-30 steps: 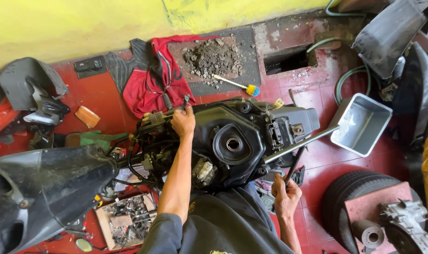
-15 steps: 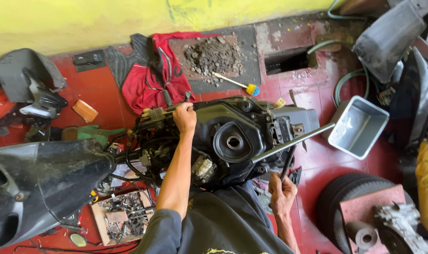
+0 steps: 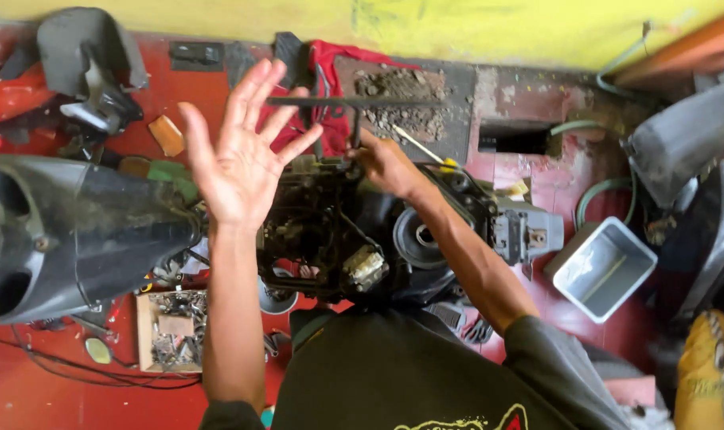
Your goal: The person is disassembling or repairing a motorcycle engine, using a T-handle wrench and a screwdriver to remove bolts and adjust parts.
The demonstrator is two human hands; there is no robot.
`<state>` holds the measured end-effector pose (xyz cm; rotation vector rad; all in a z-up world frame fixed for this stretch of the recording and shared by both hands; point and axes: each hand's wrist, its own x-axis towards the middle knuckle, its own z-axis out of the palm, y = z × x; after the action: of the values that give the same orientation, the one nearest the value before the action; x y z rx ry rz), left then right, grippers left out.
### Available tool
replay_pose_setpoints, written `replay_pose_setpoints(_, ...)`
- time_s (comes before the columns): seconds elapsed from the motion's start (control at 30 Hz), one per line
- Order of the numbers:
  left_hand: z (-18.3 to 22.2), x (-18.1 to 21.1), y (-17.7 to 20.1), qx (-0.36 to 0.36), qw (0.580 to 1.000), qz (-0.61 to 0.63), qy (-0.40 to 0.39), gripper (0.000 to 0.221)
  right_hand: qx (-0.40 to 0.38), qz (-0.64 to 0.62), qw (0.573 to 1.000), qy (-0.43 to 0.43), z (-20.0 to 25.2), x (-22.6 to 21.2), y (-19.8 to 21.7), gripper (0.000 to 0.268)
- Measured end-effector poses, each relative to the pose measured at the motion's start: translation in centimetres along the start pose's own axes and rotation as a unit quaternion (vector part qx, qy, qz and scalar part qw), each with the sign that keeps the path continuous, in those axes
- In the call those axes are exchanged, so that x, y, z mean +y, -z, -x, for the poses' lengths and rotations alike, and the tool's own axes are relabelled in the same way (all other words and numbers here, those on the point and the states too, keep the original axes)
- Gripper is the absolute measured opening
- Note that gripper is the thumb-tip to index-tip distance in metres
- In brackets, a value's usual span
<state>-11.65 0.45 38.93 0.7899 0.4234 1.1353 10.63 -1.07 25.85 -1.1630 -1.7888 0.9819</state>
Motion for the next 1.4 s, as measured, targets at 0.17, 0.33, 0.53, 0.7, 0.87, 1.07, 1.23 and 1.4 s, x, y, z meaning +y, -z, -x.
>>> replay_pose_setpoints(0.17, 0.5, -2.9, 3.2, 0.147, 0.971, -0.173, -0.074, 0.059, -0.072, 0.065, 0.995, -0.006, -2.8, 2.5, -1.5, 0.013)
replay_pose_setpoints(0.33, -0.3, -8.2, 8.9, 0.209, 0.766, -0.582, -0.177, 0.056, -0.108, 0.103, 0.989, 0.01, -3.5, 4.8, -2.8, 0.021)
replay_pose_setpoints(0.53, 0.1, -8.8, 9.0, 0.238, 0.727, -0.624, -0.158, 0.049, -0.124, 0.118, 0.985, 0.01, -3.5, 7.0, -3.9, 0.019)
replay_pose_setpoints(0.7, -0.1, -8.5, 9.0, 0.238, 0.739, -0.606, -0.173, 0.045, -0.112, 0.108, 0.988, 0.009, -3.2, 8.4, -3.8, 0.023)
replay_pose_setpoints(0.87, -0.1, -8.9, 9.4, 0.244, 0.734, -0.604, -0.189, 0.039, -0.105, 0.115, 0.987, 0.029, -2.6, 6.1, -3.7, 0.032)
replay_pose_setpoints(1.07, 0.4, -9.0, 8.9, 0.277, 0.79, -0.515, -0.183, 0.023, -0.123, 0.147, 0.981, -0.001, -2.3, 5.6, -3.8, 0.01)
replay_pose_setpoints(1.23, 0.1, -9.2, 9.4, 0.313, 0.797, -0.487, -0.171, 0.012, -0.138, 0.199, 0.97, -0.014, -2.6, 5.5, -3.7, 0.009)
replay_pose_setpoints(1.4, -0.3, -11.1, 8.5, 0.3, 0.825, -0.439, -0.191, 0.025, -0.086, 0.219, 0.972, -0.01, -1.7, 9.0, -4.1, 0.006)
